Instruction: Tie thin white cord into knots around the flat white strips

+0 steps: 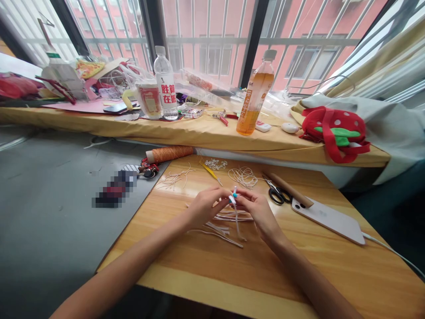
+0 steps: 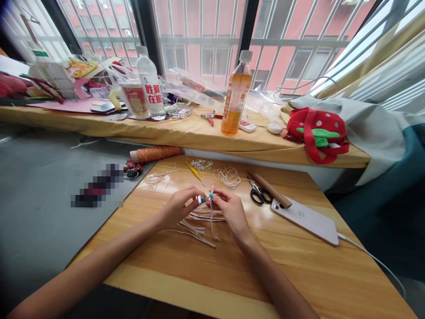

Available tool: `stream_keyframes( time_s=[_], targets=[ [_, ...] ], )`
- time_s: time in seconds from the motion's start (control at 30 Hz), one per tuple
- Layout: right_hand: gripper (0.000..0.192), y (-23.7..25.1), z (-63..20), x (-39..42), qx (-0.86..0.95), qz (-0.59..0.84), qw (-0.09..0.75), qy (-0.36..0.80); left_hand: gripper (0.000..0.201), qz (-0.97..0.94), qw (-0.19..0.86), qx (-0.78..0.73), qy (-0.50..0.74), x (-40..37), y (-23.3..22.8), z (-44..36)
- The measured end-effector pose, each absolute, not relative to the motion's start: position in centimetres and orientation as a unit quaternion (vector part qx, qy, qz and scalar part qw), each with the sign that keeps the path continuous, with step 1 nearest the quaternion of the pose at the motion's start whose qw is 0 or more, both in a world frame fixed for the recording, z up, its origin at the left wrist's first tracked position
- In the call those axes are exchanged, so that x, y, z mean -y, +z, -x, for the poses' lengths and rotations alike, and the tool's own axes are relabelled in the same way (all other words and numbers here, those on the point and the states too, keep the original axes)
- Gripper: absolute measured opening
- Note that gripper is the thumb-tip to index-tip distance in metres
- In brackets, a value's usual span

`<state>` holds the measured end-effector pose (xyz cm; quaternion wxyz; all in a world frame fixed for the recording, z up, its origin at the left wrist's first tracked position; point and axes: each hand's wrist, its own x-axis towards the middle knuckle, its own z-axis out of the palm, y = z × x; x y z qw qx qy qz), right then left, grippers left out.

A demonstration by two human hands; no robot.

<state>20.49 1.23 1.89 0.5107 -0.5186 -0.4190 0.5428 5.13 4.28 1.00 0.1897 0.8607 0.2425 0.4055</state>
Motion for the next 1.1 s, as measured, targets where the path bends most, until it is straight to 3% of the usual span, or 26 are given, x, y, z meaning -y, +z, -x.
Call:
stream_keyframes(
  time_s=[0.17,0.47,0.63,1.1],
  targets=[
    [0.026,1.9,-20.6,-1.3,0.385,0.521,0.506,0.569,0.014,-0.806,0.318,-0.298,0.401,-4.1,1.2,-5.4],
    [0.024,1.8,-20.9,-1.4,0.387,0.525,0.529,0.543,0.012,-0.850,0.271,-0.229,0.390,-5.0,0.5,-5.3],
    [0.027,1.6,-21.0,-1.4,0.427,0.510,0.521,0.535,0.013,-0.834,0.297,-0.237,0.399,-5.3,0.5,-5.4],
    [0.026,1.9,-20.7,-1.2,0.418,0.503,0.496,0.572,0.018,-0.685,0.571,-0.278,0.356,-5.5,1.6,-4.8]
  ],
)
